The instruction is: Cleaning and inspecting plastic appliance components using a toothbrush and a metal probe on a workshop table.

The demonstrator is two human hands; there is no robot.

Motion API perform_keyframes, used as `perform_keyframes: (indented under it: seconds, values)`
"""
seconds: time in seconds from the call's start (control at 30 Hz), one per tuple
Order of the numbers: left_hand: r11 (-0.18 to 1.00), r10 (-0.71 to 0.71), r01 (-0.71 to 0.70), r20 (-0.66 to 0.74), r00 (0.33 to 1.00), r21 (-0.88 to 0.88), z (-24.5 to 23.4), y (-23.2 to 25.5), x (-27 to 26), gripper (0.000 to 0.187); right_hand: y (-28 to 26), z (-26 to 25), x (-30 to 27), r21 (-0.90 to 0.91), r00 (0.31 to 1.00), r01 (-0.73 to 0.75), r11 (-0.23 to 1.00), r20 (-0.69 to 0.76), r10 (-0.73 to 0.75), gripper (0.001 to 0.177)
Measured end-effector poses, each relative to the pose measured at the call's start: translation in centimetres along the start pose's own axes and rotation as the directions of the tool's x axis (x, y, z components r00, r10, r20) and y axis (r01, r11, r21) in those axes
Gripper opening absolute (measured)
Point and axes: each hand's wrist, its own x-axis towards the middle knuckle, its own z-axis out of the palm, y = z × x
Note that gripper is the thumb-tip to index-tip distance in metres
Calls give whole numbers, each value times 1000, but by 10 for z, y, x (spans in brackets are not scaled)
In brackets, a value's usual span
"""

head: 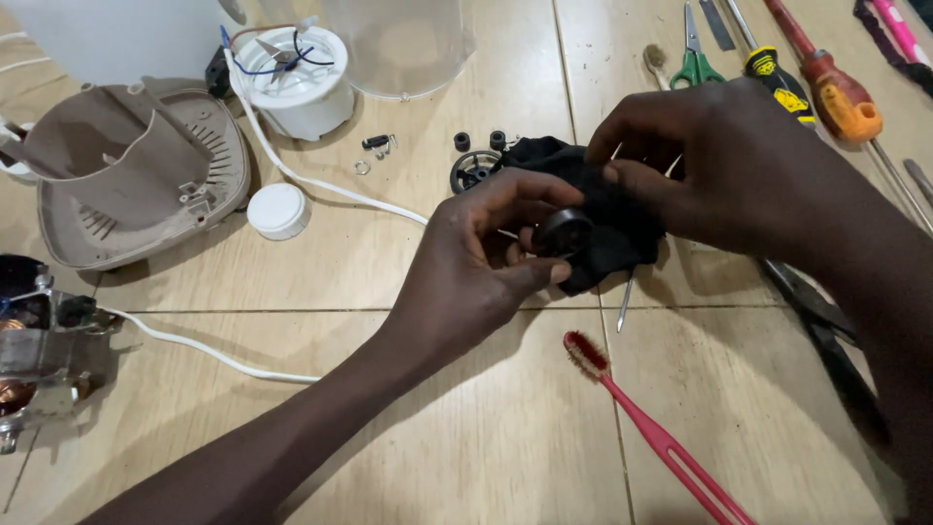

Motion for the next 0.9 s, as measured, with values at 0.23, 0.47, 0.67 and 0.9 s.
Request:
perform_keyframes:
  seconds: [0.23, 0.47, 0.67, 0.9]
  values:
    - [995, 26, -20, -68, 997, 95, 0, 1, -1, 39, -19, -22, 0, 170, 933, -220, 961, 324, 156, 22]
    - [883, 341, -308, -34, 939, 355, -5, 5, -2, 45, -18, -14, 3, 371, 918, -251, 894, 383, 98, 27]
    - [839, 398, -355, -19, 917, 411, -4, 9, -4, 47, -13, -6, 3, 546, 897, -361, 756, 425, 121, 18]
    - [852, 404, -374, -5, 915, 366, -5, 7, -4, 50, -15, -7, 3, 473, 890, -384, 793, 417, 183, 16]
